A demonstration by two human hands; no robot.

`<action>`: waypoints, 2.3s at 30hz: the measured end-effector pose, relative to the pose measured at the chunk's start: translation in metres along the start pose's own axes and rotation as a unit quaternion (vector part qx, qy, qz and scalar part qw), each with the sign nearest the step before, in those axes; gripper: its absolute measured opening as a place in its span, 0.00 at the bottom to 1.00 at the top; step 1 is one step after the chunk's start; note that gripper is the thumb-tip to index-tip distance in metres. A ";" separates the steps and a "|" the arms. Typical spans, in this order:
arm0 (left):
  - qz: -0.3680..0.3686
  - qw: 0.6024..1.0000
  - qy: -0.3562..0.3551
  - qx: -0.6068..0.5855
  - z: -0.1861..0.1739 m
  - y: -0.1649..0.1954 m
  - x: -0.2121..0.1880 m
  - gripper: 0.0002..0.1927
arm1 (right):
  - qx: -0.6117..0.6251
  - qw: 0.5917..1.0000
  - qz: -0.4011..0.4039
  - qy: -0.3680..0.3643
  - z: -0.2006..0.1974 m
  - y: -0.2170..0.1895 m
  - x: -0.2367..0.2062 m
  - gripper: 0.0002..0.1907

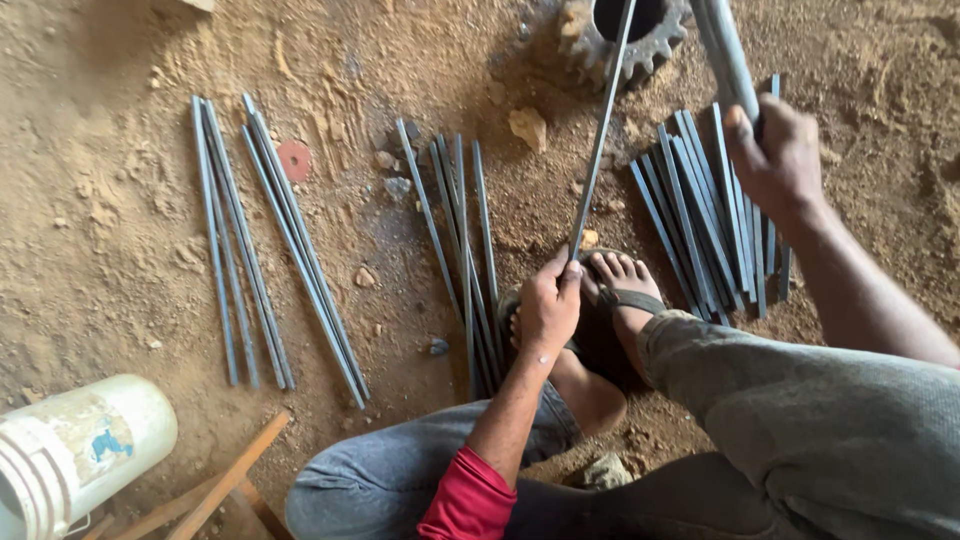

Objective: The person sits on the ground and repeatedly sharpens the ends of metal rods using a hammer and a gear-like anvil. They pick up rods from a pile, strike them against the anvil, and place the sharpened rods into a separate pile.

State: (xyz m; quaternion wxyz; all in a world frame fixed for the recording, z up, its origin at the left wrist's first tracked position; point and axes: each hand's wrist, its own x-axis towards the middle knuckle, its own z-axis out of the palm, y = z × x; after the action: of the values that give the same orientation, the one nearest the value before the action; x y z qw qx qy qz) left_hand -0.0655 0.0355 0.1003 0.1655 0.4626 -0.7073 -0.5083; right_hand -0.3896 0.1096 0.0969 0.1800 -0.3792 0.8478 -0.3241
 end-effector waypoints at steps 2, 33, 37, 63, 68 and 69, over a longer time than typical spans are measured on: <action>-0.051 0.998 -0.024 0.002 -0.001 0.004 -0.002 0.18 | 0.008 0.999 0.024 -0.027 -0.001 -0.002 0.005 0.21; -0.188 0.643 -0.300 -0.679 0.010 0.119 0.097 0.26 | -0.020 0.989 0.127 -0.065 0.010 -0.002 -0.022 0.23; -0.083 0.641 -0.343 -0.681 -0.008 0.153 0.084 0.24 | -0.030 0.996 0.061 -0.058 0.010 -0.003 -0.023 0.20; -0.061 0.595 -0.253 -0.761 0.012 0.165 0.080 0.14 | -0.018 0.990 0.108 -0.089 0.010 0.001 -0.029 0.17; -0.109 0.615 -0.281 -0.729 -0.003 0.147 0.088 0.14 | 0.097 0.975 0.142 -0.142 0.010 0.002 -0.034 0.14; -0.132 0.630 -0.287 -0.710 -0.006 0.138 0.092 0.15 | 0.104 0.975 0.140 -0.138 0.011 0.002 -0.035 0.14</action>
State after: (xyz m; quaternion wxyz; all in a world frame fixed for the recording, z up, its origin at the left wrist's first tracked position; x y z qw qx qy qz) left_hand -0.1756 -0.0363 0.2015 0.1628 0.1211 -0.0712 -0.9766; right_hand -0.3619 0.1332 0.0900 0.3772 -0.2769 0.8211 -0.3268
